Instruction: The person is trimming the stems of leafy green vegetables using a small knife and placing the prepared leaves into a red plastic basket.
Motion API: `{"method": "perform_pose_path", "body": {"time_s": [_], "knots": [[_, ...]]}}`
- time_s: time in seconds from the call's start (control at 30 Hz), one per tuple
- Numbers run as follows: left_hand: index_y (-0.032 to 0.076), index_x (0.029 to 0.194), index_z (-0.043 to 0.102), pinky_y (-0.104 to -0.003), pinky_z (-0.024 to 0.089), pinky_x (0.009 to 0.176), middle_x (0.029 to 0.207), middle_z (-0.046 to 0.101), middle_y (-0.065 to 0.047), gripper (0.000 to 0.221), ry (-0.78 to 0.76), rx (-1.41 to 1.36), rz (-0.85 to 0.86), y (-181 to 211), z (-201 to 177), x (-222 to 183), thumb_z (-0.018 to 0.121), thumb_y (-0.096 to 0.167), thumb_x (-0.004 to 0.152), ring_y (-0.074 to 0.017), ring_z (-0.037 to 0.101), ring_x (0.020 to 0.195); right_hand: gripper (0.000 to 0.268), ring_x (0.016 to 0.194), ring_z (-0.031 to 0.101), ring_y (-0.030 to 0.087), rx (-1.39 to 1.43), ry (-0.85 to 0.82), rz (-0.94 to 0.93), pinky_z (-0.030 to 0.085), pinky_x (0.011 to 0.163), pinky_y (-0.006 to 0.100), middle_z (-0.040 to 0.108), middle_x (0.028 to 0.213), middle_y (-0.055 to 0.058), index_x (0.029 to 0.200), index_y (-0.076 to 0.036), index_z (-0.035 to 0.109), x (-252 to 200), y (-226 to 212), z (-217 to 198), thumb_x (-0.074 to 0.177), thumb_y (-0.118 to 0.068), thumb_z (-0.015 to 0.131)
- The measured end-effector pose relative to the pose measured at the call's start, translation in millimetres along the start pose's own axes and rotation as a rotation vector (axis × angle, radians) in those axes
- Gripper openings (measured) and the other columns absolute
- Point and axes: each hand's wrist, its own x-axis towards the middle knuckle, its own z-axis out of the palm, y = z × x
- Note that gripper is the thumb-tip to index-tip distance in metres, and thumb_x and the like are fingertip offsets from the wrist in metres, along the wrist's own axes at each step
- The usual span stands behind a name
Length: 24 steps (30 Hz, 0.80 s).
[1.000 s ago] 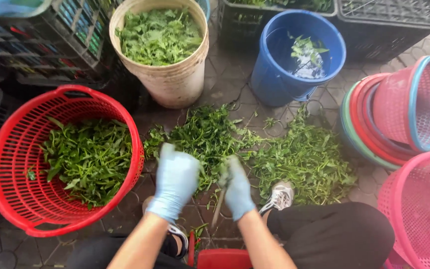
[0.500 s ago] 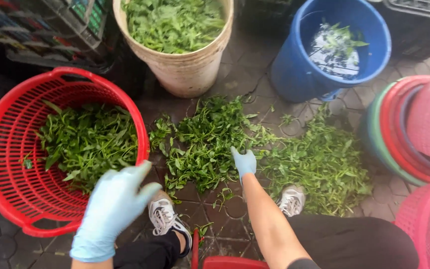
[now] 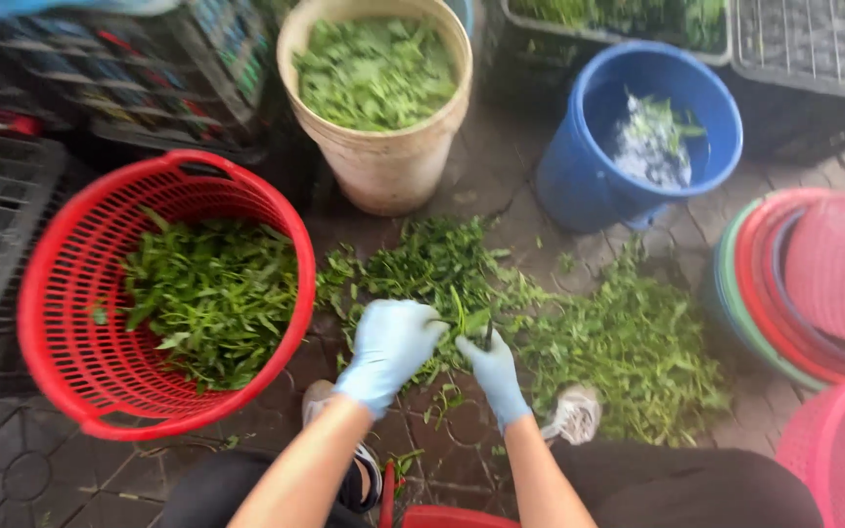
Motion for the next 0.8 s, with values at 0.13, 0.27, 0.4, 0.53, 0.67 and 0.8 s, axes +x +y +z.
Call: {"method": "perform_pose_path", "body": {"time_s": [0.13,0.27,0.4,0.53,0.67,0.8], "knots": [[0.023,0.072,0.080,-0.050,0.053,0.063,0.072,0.075,-0.007,0.035,-0.096,-0.053,-0.322,26.2,35.3,10.9,0.067,0.053,0.083,-0.0364,0.073,0.071,0.043,0.118,0.075,0.012,-0.231,0.026,-0.345,0.054,0.105,0.031,0.085,0.127,-0.001,0.134,-0.020,0.080,-13.2,13.6,-4.3,0.092,-0.016,0.077],[0.025,0.067,0.075,-0.043,0.050,0.057,0.061,0.065,-0.004,0.033,-0.187,-0.290,-0.486,29.4,43.8,14.0,0.070,0.055,0.080,-0.0237,0.067,0.062,0.043,0.114,0.086,0.009,-0.496,0.152,-0.276,0.061,0.103,0.029,0.094,0.111,0.000,0.127,-0.033,0.084,11.6,31.7,-5.6,0.084,-0.036,0.087],[0.029,0.081,0.079,-0.034,0.051,0.072,0.075,0.072,0.009,0.021,-0.166,-0.568,-0.531,0.2,58.4,9.0,0.081,0.049,0.088,-0.0097,0.065,0.071,0.036,0.105,0.084,0.009,-0.557,0.103,-0.399,0.061,0.098,0.027,0.092,0.104,-0.002,0.120,-0.032,0.080,39.5,35.6,23.2,0.084,-0.038,0.085],[0.023,0.075,0.069,-0.044,0.045,0.071,0.076,0.067,0.001,0.032,-0.007,-0.510,-0.516,-11.1,41.7,7.9,0.072,0.044,0.099,-0.0202,0.059,0.073,0.025,0.083,0.080,0.009,-0.747,0.103,-0.378,0.061,0.086,0.023,0.086,0.089,-0.007,0.104,-0.029,0.072,56.1,73.8,25.8,0.085,-0.041,0.080],[0.009,0.094,0.078,-0.043,0.052,0.085,0.091,0.079,-0.008,0.027,0.216,-0.662,-0.353,-39.3,26.1,8.5,0.069,0.034,0.102,-0.0218,0.067,0.085,0.084,0.073,0.077,0.006,-0.888,-0.201,-0.334,0.061,0.075,0.023,0.089,0.096,-0.004,0.143,-0.017,0.074,175.3,168.0,12.7,0.077,-0.065,0.095],[0.015,0.073,0.060,-0.037,0.044,0.069,0.070,0.054,0.005,0.032,0.156,-0.837,-0.368,-53.8,9.4,1.7,0.070,0.021,0.102,-0.0117,0.046,0.073,0.085,0.101,0.082,0.039,-1.231,-0.159,-1.356,0.065,0.092,0.047,0.073,0.134,0.031,0.166,0.004,0.038,247.6,258.2,-29.4,0.082,0.000,0.056]]}}
